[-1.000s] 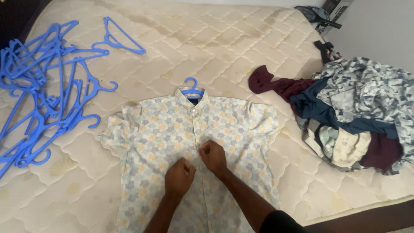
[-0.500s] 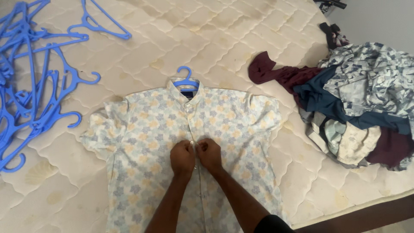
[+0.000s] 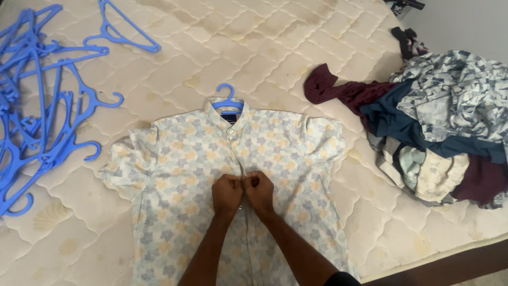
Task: The person buttons a patterned short-sleeved shirt laid flat on a mattress, then places it on a hanger and hangs it in a wardrobe.
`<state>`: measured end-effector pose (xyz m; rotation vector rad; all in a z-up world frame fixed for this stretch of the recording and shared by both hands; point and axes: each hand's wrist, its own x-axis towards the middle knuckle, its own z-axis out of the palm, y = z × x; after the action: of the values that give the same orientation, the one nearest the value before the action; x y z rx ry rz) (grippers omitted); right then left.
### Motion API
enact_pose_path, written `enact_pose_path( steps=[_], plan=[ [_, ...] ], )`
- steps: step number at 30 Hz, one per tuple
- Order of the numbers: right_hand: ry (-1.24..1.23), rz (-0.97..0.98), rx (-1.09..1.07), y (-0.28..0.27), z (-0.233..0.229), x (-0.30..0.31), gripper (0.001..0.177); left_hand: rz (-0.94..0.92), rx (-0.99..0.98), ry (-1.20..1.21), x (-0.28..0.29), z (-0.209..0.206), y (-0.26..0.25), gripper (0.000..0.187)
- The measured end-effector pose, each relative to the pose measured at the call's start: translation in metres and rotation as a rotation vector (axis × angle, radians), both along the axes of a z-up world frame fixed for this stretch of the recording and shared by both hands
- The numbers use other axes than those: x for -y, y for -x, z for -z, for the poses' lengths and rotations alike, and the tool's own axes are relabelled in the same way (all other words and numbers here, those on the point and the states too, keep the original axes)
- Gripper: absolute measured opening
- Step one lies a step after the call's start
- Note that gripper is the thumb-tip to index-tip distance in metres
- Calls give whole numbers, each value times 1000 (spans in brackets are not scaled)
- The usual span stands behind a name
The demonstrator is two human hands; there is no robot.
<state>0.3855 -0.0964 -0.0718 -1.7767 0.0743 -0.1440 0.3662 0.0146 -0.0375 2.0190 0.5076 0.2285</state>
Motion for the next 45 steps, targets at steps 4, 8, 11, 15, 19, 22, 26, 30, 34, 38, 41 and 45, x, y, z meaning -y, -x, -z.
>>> enact_pose_path(
  steps=[4, 8, 11, 15, 19, 22, 26, 30, 34, 38, 41, 45],
  plan=[
    [12, 8, -2, 4, -5, -2, 19, 20, 90, 20, -4, 7, 3, 20],
    [63, -1, -15, 0, -1, -1, 21, -3, 77, 103, -5, 20, 2, 17],
    [127, 11, -61, 1, -1, 0, 21, 2, -9, 200, -7, 28, 0, 16],
    [162, -6, -78, 3, -5, 0, 19, -2, -22, 305, -11, 42, -5, 16],
    [143, -53, -89, 1, -7, 2, 19, -1, -33, 335, -14, 52, -7, 17],
    [134, -78, -88, -2, 2, 7, 20, 24, -26, 301, -13, 52, -7, 19],
    [59, -124, -87, -9, 23, 16, 18, 13, -3, 336, -13, 47, -2, 21],
    [-7, -188, -136, -14, 32, 20, 18, 19, 35, 334, -13, 37, 1, 24],
    [118, -171, -72, -13, 24, 13, 19, -30, -87, 294, -12, 21, 3, 29],
    [79, -171, -149, -9, 15, 11, 21, -65, -18, 190, -7, 27, 2, 27],
    [126, -151, -118, -10, 16, 10, 21, -76, -8, 164, -8, 34, 0, 24],
    [121, -184, -136, -13, 24, 13, 23, -105, -19, 153, -8, 43, -3, 23]
  ],
)
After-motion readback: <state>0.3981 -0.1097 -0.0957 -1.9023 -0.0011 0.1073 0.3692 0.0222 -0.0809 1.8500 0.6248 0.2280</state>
